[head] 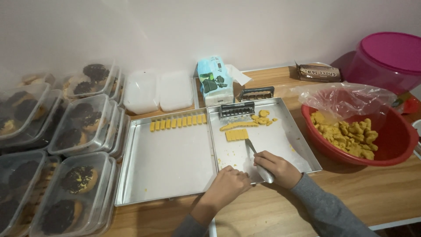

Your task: Cutting small rectangular strips of dough and arranging them in rows on a metal tray for baking.

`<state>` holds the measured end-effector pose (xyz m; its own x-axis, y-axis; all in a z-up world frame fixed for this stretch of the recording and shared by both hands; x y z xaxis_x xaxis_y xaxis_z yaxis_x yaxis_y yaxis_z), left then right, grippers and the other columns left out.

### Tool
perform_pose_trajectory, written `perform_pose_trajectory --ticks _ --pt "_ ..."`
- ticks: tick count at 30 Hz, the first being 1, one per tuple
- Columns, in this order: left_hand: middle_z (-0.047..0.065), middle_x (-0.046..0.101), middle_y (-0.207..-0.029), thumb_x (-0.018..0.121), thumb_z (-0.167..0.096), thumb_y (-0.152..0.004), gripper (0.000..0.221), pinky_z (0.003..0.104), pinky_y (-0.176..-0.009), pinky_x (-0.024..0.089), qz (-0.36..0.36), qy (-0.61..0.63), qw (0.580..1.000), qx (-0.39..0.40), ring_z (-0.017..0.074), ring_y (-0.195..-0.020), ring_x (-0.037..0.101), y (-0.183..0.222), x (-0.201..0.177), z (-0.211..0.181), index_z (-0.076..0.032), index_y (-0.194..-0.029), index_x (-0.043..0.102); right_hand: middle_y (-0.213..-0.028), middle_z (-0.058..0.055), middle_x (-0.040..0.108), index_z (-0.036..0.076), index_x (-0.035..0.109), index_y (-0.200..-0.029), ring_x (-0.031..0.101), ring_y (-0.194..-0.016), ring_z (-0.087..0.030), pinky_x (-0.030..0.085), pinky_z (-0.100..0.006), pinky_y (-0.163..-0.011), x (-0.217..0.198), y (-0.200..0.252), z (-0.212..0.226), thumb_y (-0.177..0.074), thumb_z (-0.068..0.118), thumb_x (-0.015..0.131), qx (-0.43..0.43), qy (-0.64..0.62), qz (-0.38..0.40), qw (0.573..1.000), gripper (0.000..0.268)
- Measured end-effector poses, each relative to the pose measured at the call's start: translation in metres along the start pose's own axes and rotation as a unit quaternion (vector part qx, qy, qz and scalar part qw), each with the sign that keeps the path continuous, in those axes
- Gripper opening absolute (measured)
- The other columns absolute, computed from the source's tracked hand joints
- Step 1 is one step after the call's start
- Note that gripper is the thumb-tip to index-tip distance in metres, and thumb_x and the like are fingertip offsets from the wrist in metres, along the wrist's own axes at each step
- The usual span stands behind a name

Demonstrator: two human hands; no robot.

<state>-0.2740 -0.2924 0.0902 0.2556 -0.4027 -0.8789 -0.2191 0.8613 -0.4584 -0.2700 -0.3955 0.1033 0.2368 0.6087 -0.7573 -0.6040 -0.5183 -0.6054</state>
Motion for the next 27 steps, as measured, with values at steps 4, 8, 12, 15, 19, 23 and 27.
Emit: perform_pose_trajectory --ticks 4,8,12,15,19,23,27 --pt "-0.004 0.063 -0.065 0.072 -0.02 -0.097 0.024 0.03 -0.064 0.042 -0.013 -0.011 1.0 -0.001 0.0158 -0.06 0.063 -0.001 0.0 0.0 -0.02 -0.075 0.063 -0.116 -0.022 0.06 -0.003 0.059 -0.118 0.07 -0.099 -0.034 0.065 -0.039 -0.084 0.001 0.002 -0.004 -0.076 0.017 0.091 0.023 0.002 0.004 1.0 0.057" --pt "-0.005 0.056 -0.057 0.071 -0.003 -0.086 0.03 0.03 -0.055 0.044 0.0 -0.042 0.999 0.013 0.014 -0.049 0.057 0.0 0.007 -0.003 -0.019 -0.064 0.057 -0.117 -0.024 0.06 -0.004 0.059 -0.119 0.07 -0.099 -0.036 0.065 -0.04 -0.084 0.003 0.006 -0.008 -0.076 0.018 0.09 0.016 0.006 0.006 1.0 0.058" --pt "-0.004 0.062 -0.06 0.071 -0.037 -0.105 0.041 0.032 -0.052 0.046 0.017 -0.03 0.999 0.013 0.0154 -0.049 0.059 0.001 0.017 -0.002 -0.018 -0.069 0.064 -0.117 -0.025 0.061 -0.003 0.059 -0.12 0.07 -0.103 -0.039 0.066 -0.042 -0.085 0.003 0.006 -0.006 -0.071 0.027 0.096 0.016 0.016 0.008 1.0 0.069" --pt "-0.002 0.062 -0.06 0.072 -0.021 -0.102 0.036 0.033 -0.052 0.045 0.011 -0.006 1.0 0.016 0.0166 -0.049 0.06 0.001 0.014 -0.002 -0.016 -0.067 0.063 -0.116 -0.025 0.061 -0.003 0.06 -0.115 0.07 -0.102 -0.038 0.065 -0.041 -0.086 0.0 0.005 -0.002 -0.083 0.031 0.084 0.011 0.028 0.0 1.0 0.053" --pt "-0.003 0.06 -0.059 0.071 -0.035 -0.104 0.041 0.033 -0.054 0.047 0.007 -0.009 1.0 0.011 0.0151 -0.048 0.059 0.001 0.014 -0.001 -0.016 -0.069 0.063 -0.112 -0.024 0.062 -0.002 0.059 -0.113 0.07 -0.107 -0.038 0.065 -0.041 -0.088 -0.003 0.002 0.005 -0.077 0.024 0.09 -0.005 0.048 -0.013 0.999 0.054" --pt "-0.002 0.063 -0.061 0.072 -0.03 -0.102 0.036 0.033 -0.053 0.045 0.008 -0.003 1.0 0.017 0.0172 -0.049 0.06 0.001 0.016 -0.002 -0.017 -0.069 0.064 -0.112 -0.025 0.062 -0.004 0.06 -0.113 0.069 -0.103 -0.038 0.064 -0.042 -0.085 -0.005 0.0 0.008 -0.086 0.024 0.082 -0.011 0.033 -0.015 0.999 0.045" --pt "-0.003 0.067 -0.065 0.068 -0.025 -0.102 0.029 0.032 -0.057 0.047 0.027 0.001 1.0 0.012 0.0157 -0.053 0.063 0.002 0.021 0.0 -0.016 -0.075 0.067 -0.116 -0.023 0.062 -0.002 0.059 -0.119 0.07 -0.097 -0.035 0.067 -0.041 -0.081 0.004 0.007 -0.004 -0.081 0.031 0.088 -0.002 0.04 0.001 0.999 0.058"
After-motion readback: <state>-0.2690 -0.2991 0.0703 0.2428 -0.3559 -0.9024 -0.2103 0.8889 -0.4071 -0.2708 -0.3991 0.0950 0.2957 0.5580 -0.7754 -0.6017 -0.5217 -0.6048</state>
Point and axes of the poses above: each hand's wrist, its own y-axis away from the middle knuckle, its own x-axis out of the palm, z = x × y, the point moved 10 cm from there along -y, towards the middle knuckle
